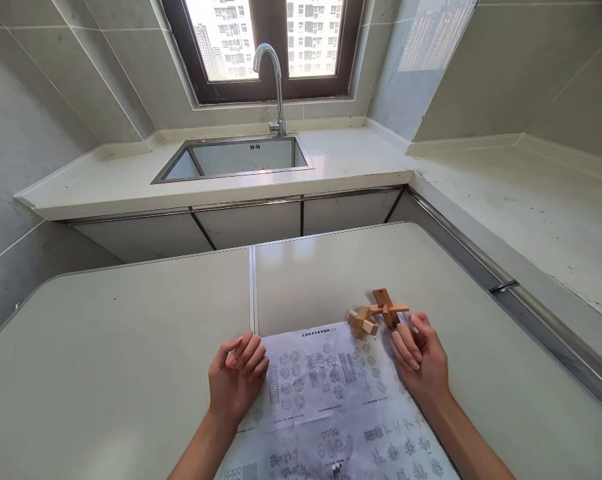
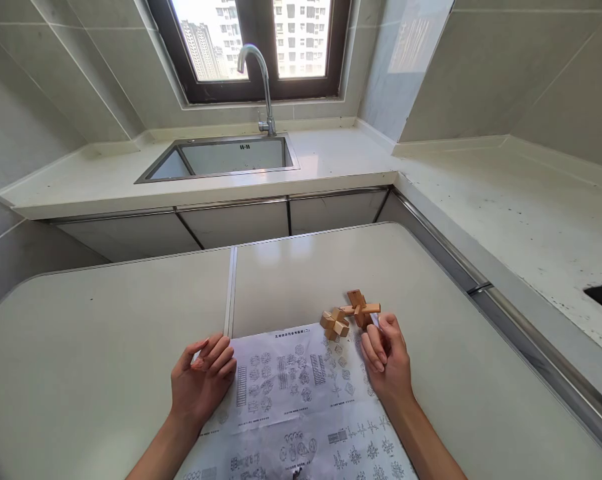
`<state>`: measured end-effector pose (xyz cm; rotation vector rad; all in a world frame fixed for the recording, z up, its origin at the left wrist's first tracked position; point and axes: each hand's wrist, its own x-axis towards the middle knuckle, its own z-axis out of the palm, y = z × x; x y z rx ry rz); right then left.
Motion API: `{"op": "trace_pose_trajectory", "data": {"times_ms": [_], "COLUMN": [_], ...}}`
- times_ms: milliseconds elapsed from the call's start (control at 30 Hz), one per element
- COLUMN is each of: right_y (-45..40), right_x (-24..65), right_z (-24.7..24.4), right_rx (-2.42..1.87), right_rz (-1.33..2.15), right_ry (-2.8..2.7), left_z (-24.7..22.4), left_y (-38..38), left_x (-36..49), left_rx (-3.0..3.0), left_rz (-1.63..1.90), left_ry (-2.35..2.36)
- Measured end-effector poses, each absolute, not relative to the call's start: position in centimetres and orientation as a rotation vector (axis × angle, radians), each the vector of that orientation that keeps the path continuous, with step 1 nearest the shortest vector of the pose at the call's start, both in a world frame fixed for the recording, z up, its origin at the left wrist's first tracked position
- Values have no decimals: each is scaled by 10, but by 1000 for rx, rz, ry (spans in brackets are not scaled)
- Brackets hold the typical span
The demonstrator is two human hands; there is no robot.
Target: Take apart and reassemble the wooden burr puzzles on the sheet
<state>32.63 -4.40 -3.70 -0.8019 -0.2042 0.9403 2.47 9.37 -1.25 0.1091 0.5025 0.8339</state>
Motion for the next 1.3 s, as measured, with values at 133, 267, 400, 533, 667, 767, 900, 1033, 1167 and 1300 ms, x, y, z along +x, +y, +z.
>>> {"op": "trace_pose_trajectory", "data": {"times_ms": [133, 267, 400, 533, 667, 767, 900, 1033, 1167, 1300], "right_y": [-44, -42, -40, -40, -41, -41, -42, -44, -44, -44], "right_x": [332, 337, 339, 341, 344, 345, 345, 345, 345, 344], "right_z": [-39, -42, -44, -44, -42, -41, -42, -43, -43, -44], "right_rx": [-825, -864, -809, -715, -673, -642, -631, -621, -658, -653], "right_rz": [880, 896, 987, 1083, 1112, 1123, 1138, 1136, 1135, 1141], "right_ry": [-175, -170, -118, -69, -50, -28, -10, -9, -77, -83], "left_z": [-13, -14, -13, -11, -11, -11, -10, -10, -10, -10], "left_y": [93, 93, 93, 93, 93, 93, 93, 93, 92, 92], "left_x": [25, 24, 24, 25, 25, 25, 26, 26, 25, 24], "left_rx": [116, 123, 116, 110, 111, 109, 108, 109, 115, 120], "left_rz": [833, 837, 836, 839, 841, 841, 840, 836, 837, 840], "left_ry": [499, 507, 524, 524, 523, 521, 519, 524, 545, 550]}}
